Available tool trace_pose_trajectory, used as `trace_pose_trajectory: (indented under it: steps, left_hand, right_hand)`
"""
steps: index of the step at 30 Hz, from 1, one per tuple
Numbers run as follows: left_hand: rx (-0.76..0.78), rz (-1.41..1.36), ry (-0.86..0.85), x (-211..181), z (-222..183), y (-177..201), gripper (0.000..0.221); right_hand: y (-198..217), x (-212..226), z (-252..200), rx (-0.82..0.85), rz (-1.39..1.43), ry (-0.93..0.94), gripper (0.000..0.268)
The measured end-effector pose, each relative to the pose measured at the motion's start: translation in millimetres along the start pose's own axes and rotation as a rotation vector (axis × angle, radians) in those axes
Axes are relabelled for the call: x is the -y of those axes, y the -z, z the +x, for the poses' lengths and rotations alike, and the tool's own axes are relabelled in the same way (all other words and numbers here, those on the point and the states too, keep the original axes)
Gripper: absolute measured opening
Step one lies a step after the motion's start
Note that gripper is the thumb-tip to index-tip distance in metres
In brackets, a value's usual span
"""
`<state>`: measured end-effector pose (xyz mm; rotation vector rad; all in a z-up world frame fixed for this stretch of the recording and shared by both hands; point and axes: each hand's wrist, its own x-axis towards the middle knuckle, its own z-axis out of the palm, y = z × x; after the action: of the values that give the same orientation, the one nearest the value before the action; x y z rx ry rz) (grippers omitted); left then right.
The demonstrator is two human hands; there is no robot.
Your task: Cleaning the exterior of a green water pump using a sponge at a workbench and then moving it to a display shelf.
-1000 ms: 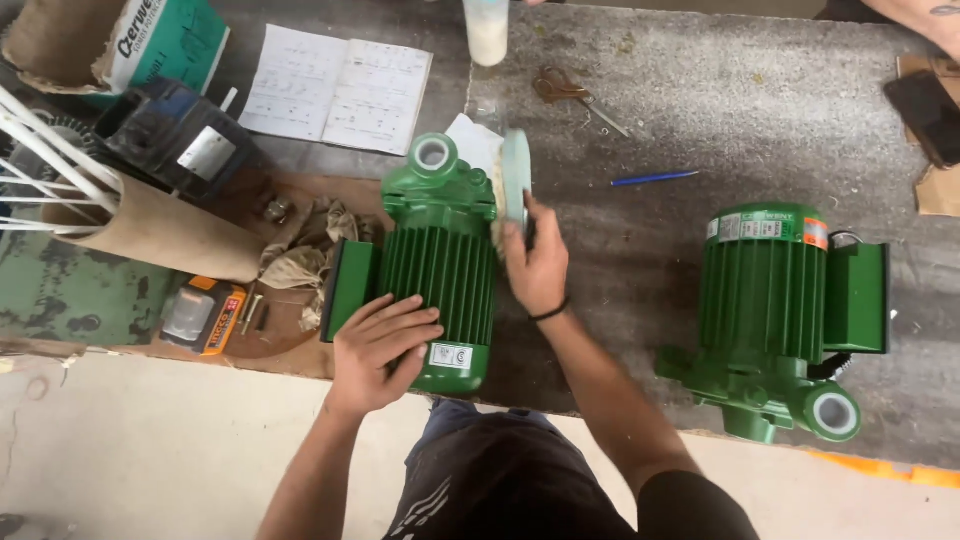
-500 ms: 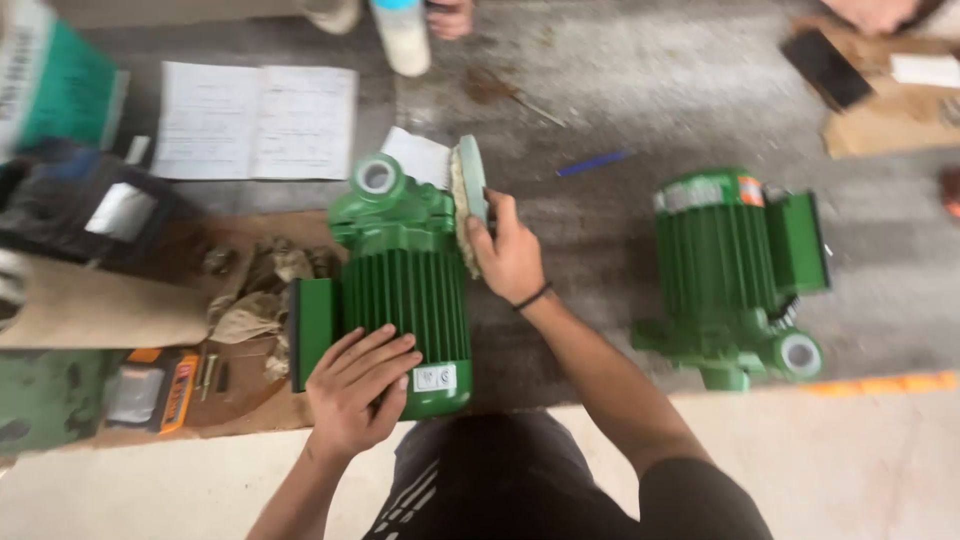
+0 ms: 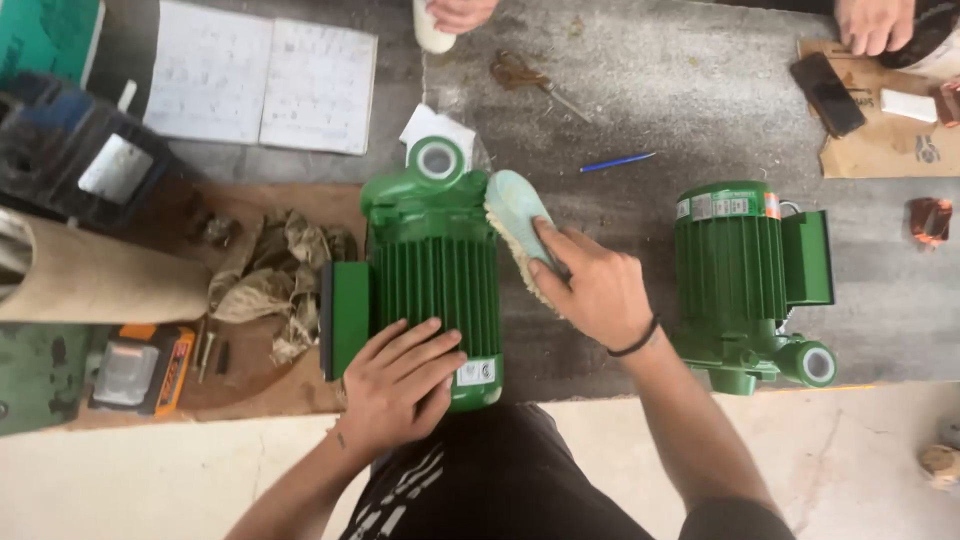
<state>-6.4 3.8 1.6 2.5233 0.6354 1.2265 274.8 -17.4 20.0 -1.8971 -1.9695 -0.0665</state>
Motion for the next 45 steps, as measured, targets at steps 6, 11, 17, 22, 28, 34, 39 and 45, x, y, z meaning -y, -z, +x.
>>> trace_pose_trajectory:
  steps: [6,11,17,22,28,34,39,45]
  left_hand:
    - [0.022,-0.037,-0.023,6.0,-4.7,1.8,0.018]
    - [-0.009,-0.062,-0.084,14.9,-5.7,1.1,0.019]
    - [-0.056,-0.081,-0.086,14.2,-9.2,0.0,0.018]
    - [-0.078,-0.082,-0.06,11.6,-11.0,2.7,0.016]
    - [-0.057,-0.113,-0.071,14.6,-9.2,4.7,0.016]
    - [-0.044,-0.108,-0.036,14.9,-8.7,6.2,0.015]
    - [0.299,-0.061,0.079,27.6,22.2,36.3,0.058]
    - [0.407,0.348,0.179,103.9,62.6,30.3,0.097]
  right_hand:
    - [32.2,39.8,10.2,0.185,-0.216,-0.032,0.05]
    - [36.9,47.7,24.5,0.059,-0.241,0.246,0.052]
    - [40.5,-44.7,52.9,0.202,-0.091,0.507,0.04]
    - [5.9,3.5,82.9,0.01,-0.121,0.677,0.039]
    - [-0.3,35.8,78.2,-0.119,-0.286,0.571,0.031]
    - [-23.2,9.8,72.6,-0.057,-0.005,0.477,0.037]
    - [-61.4,60.2,61.4,-0.305,0.139,0.49,0.042]
    - [-65.9,66.3,43.5,-0.382,0.513,0.273,0.054]
